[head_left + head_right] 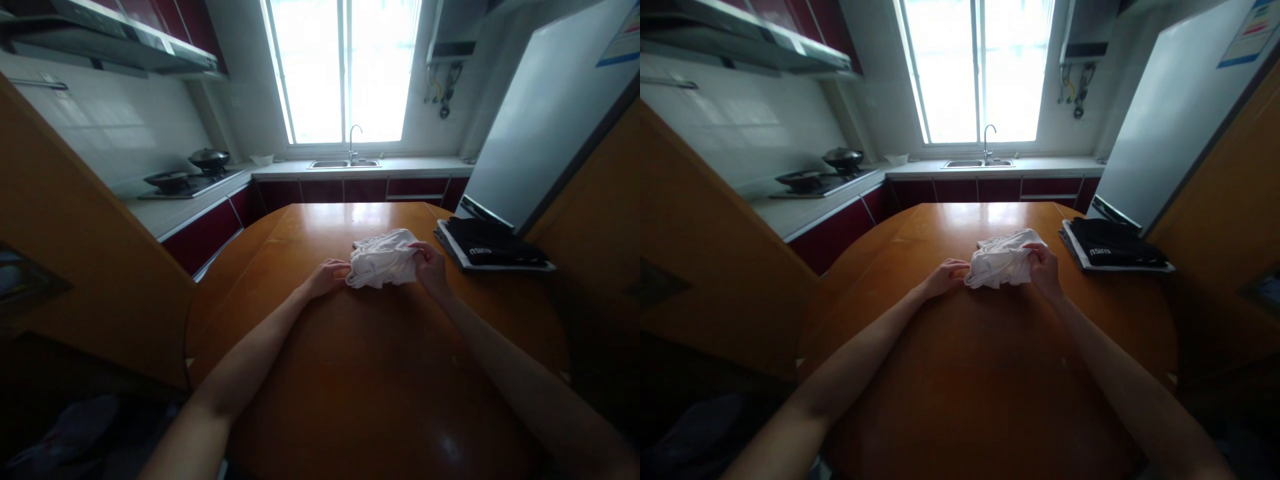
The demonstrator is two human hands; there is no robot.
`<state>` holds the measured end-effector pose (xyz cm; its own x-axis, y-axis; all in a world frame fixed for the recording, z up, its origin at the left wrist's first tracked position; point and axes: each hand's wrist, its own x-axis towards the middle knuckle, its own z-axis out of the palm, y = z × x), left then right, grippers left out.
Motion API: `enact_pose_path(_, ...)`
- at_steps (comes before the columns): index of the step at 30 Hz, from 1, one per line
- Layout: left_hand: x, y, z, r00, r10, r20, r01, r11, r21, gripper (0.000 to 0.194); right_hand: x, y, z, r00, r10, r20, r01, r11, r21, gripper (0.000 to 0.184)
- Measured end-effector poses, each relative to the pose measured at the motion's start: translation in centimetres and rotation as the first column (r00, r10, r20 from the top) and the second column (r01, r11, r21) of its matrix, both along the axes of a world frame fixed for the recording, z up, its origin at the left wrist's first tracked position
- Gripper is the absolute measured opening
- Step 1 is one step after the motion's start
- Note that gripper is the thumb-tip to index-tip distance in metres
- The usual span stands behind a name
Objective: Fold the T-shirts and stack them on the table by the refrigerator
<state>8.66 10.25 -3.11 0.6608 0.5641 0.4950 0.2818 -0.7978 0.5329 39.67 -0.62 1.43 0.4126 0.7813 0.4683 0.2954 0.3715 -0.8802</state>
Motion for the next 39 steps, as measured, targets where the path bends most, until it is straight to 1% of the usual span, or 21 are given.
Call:
enact_pose_path(2, 0.7, -0.4, 0.2, 0.999, -0.042, -0.030, 0.043, 0.998, 0.035, 0.037, 0.9, -1.0, 0.1, 1.000, 0.008, 0.010, -0.008, 1.000, 0.010, 0.024)
enact_pose_path(6, 2.1, -1.7, 0.6, 0.995, -0.074, -0.068, 0.081, 0.991, 0.111, 0.032, 2.5, -2.3, -0.5, 1.000, -0.006, -0.014, 0.006, 1.000, 0.006, 0.024)
enact_pose_path(9, 3.0, -2.8, 0.8, 0.993, -0.088, -0.084, 0.101, 0.982, 0.161, 0.040, 2.9, -2.7, -0.9, 0.999, 0.016, -0.047, -0.017, 0.999, -0.030, 0.029)
enact_pose_path(10, 3.2, -3.0, 0.7, 0.992, -0.087, -0.086, 0.101, 0.981, 0.168, 0.039, 2.9, -2.7, -0.9, 0.998, 0.027, -0.053, -0.029, 0.999, -0.034, 0.030)
enact_pose_path(12, 3.5, -3.3, 0.6, 0.995, -0.081, -0.064, 0.090, 0.982, 0.165, 0.026, 2.9, -2.6, -1.0, 0.998, 0.041, -0.045, -0.042, 0.999, -0.032, 0.031)
enact_pose_path(13, 3.6, -3.2, 0.6, 0.997, -0.073, -0.034, 0.078, 0.985, 0.154, 0.021, 3.0, -2.5, -1.1, 0.999, 0.034, -0.032, -0.035, 0.999, -0.027, 0.030)
enact_pose_path(15, 3.6, -3.0, 0.7, 0.998, -0.028, 0.059, 0.021, 0.994, 0.109, 0.026, 3.3, -2.3, -1.2, 1.000, -0.015, -0.006, 0.014, 1.000, -0.025, 0.030)
enact_pose_path(17, 3.4, -2.7, 1.0, 0.981, 0.082, 0.176, -0.084, 0.997, -0.001, 0.032, 3.7, -2.1, -1.4, 0.996, -0.086, 0.010, 0.086, 0.996, -0.030, 0.031)
enact_pose_path(19, 3.4, -2.6, 1.5, 0.930, 0.230, 0.285, -0.196, 0.970, -0.145, 0.036, 4.0, -2.1, -1.5, 0.991, -0.131, 0.025, 0.132, 0.990, -0.042, 0.031)
enact_pose_path(21, 3.6, -2.9, 2.0, 0.860, 0.341, 0.379, -0.263, 0.934, -0.243, 0.038, 4.0, -2.2, -1.5, 0.987, -0.152, 0.053, 0.155, 0.987, -0.046, 0.032)
enact_pose_path(22, 3.7, -3.2, 2.3, 0.828, 0.369, 0.423, -0.278, 0.924, -0.263, 0.038, 3.9, -2.2, -1.5, 0.984, -0.160, 0.073, 0.164, 0.986, -0.044, 0.031)
enact_pose_path(24, 4.1, -3.8, 2.7, 0.781, 0.382, 0.494, -0.283, 0.922, -0.265, 0.036, 3.6, -2.4, -1.4, 0.978, -0.176, 0.111, 0.181, 0.983, -0.037, 0.030)
enact_pose_path(27, 4.3, -4.2, 3.4, 0.763, 0.383, 0.521, -0.268, 0.921, -0.284, 0.033, 3.2, -2.7, -1.2, 0.974, -0.170, 0.151, 0.176, 0.984, -0.029, 0.029)
enact_pose_path(28, 4.1, -4.1, 3.7, 0.775, 0.377, 0.507, -0.251, 0.920, -0.301, 0.034, 3.2, -2.7, -1.1, 0.973, -0.165, 0.159, 0.172, 0.985, -0.027, 0.030)
enact_pose_path(30, 3.3, -3.4, 4.4, 0.845, 0.328, 0.422, -0.187, 0.921, -0.342, 0.036, 3.4, -2.8, -1.0, 0.974, -0.144, 0.176, 0.150, 0.988, -0.023, 0.031)
enact_pose_path(32, 2.1, -2.5, 5.2, 0.936, 0.227, 0.270, -0.121, 0.925, -0.361, 0.039, 3.7, -2.8, -0.9, 0.974, -0.107, 0.201, 0.113, 0.993, -0.019, 0.032)
enact_pose_path(33, 1.4, -2.2, 5.6, 0.967, 0.172, 0.186, -0.097, 0.929, -0.356, 0.042, 3.8, -2.8, -0.9, 0.972, -0.087, 0.218, 0.093, 0.996, -0.017, 0.033)
enact_pose_path(35, 0.0, -1.6, 5.8, 0.996, 0.071, 0.054, -0.049, 0.941, -0.333, 0.055, 4.0, -2.8, -0.8, 0.967, -0.037, 0.253, 0.044, 0.999, -0.020, 0.035)
enact_pose_path(36, -0.6, -1.5, 5.7, 0.999, 0.030, 0.017, -0.023, 0.948, -0.318, 0.064, 4.1, -2.9, -0.7, 0.964, -0.008, 0.266, 0.016, 0.999, -0.028, 0.035)
enact_pose_path(38, -1.5, -1.5, 5.1, 0.999, -0.036, -0.022, 0.028, 0.957, -0.288, 0.079, 4.1, -3.1, -0.4, 0.956, 0.061, 0.285, -0.046, 0.997, -0.060, 0.036)
enact_pose_path(39, -1.9, -1.5, 4.7, 0.998, -0.051, -0.038, 0.038, 0.961, -0.275, 0.082, 4.1, -3.2, -0.2, 0.951, 0.099, 0.294, -0.078, 0.994, -0.083, 0.036)
